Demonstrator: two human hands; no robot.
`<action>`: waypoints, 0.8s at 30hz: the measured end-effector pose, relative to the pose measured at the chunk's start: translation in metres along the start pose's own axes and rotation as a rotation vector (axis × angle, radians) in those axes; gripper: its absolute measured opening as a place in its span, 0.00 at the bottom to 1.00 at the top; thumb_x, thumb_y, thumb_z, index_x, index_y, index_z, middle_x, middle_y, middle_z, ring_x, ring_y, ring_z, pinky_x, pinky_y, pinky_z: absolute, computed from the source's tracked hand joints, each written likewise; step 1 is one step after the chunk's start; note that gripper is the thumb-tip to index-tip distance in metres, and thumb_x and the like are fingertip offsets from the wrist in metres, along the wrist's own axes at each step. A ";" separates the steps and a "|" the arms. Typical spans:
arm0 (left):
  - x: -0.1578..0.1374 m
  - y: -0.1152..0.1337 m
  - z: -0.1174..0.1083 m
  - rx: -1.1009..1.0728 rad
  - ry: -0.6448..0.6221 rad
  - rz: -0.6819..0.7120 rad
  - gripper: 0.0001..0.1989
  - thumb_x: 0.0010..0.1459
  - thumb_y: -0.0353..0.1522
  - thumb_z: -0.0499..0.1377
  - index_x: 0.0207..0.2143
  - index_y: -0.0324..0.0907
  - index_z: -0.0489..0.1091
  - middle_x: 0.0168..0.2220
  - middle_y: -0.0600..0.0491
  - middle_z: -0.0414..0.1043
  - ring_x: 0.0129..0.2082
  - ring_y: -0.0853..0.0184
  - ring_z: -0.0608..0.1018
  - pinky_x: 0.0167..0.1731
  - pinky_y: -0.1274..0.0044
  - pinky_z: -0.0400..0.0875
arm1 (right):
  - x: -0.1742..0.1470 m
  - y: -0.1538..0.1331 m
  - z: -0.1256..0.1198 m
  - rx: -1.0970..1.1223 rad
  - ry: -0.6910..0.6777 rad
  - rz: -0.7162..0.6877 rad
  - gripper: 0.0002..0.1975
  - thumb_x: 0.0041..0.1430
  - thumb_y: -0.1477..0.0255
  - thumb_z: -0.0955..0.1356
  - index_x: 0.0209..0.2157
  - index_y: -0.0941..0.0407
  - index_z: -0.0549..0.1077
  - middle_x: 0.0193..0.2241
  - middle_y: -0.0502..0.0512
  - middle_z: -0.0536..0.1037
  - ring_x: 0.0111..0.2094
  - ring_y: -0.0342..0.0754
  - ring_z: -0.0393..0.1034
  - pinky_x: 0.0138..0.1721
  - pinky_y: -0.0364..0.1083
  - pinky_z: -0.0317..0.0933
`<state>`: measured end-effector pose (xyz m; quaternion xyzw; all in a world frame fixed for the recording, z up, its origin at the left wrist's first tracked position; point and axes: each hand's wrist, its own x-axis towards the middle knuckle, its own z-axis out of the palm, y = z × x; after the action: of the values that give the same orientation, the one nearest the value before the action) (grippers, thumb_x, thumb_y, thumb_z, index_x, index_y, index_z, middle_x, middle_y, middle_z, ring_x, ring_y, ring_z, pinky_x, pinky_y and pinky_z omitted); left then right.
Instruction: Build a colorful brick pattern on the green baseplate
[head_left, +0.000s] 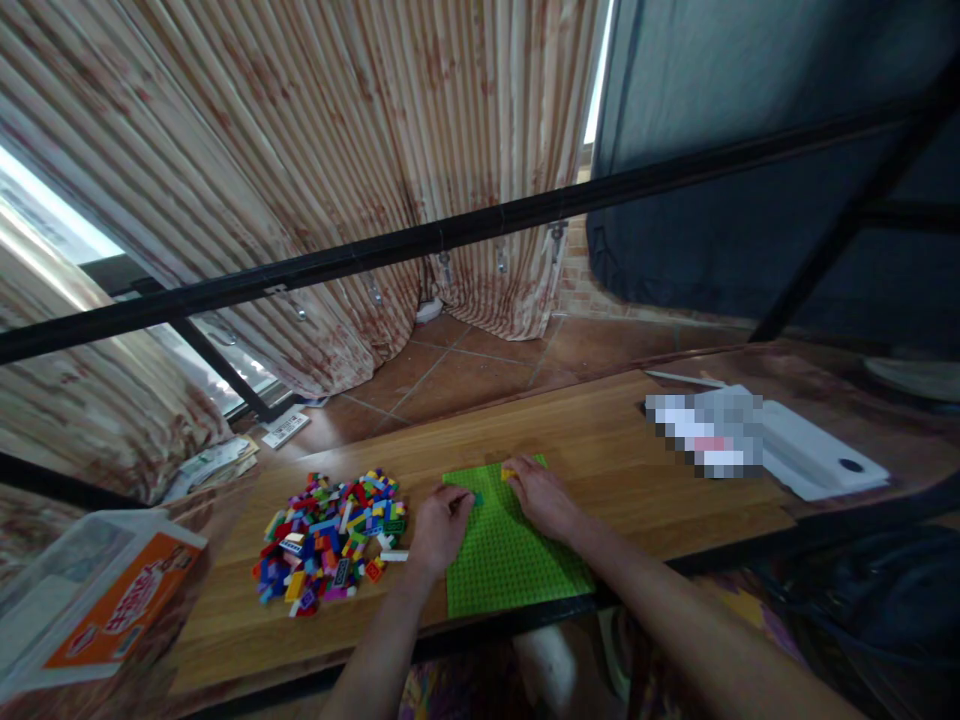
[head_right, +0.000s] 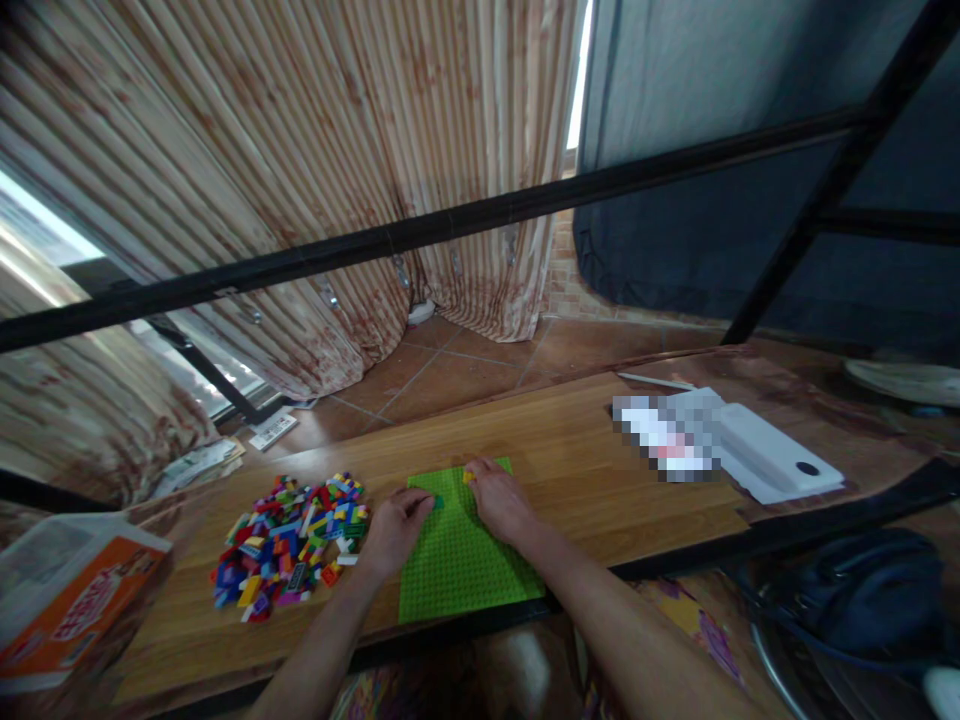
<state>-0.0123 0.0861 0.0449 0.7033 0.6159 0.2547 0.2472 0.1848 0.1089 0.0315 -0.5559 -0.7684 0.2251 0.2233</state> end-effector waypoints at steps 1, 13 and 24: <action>0.002 0.001 0.000 0.009 -0.012 -0.007 0.12 0.62 0.31 0.55 0.29 0.42 0.77 0.30 0.52 0.77 0.33 0.67 0.76 0.36 0.76 0.67 | 0.000 0.001 0.001 0.001 0.004 -0.001 0.13 0.66 0.75 0.58 0.45 0.59 0.71 0.45 0.61 0.75 0.46 0.49 0.68 0.49 0.46 0.58; 0.006 -0.008 0.015 0.012 0.088 -0.109 0.07 0.59 0.29 0.59 0.35 0.42 0.78 0.36 0.52 0.79 0.35 0.67 0.79 0.38 0.76 0.70 | 0.002 0.005 0.004 -0.013 -0.004 -0.003 0.13 0.66 0.74 0.59 0.45 0.58 0.73 0.45 0.60 0.74 0.44 0.49 0.69 0.48 0.46 0.59; -0.004 -0.003 0.008 0.123 0.003 0.019 0.09 0.60 0.27 0.59 0.41 0.43 0.78 0.42 0.50 0.78 0.40 0.66 0.79 0.43 0.76 0.71 | 0.002 0.005 0.002 0.005 -0.019 -0.015 0.12 0.65 0.75 0.60 0.45 0.58 0.73 0.44 0.60 0.75 0.46 0.49 0.68 0.49 0.46 0.59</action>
<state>-0.0098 0.0820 0.0369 0.7227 0.6240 0.2198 0.2000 0.1871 0.1122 0.0272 -0.5473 -0.7741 0.2306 0.2192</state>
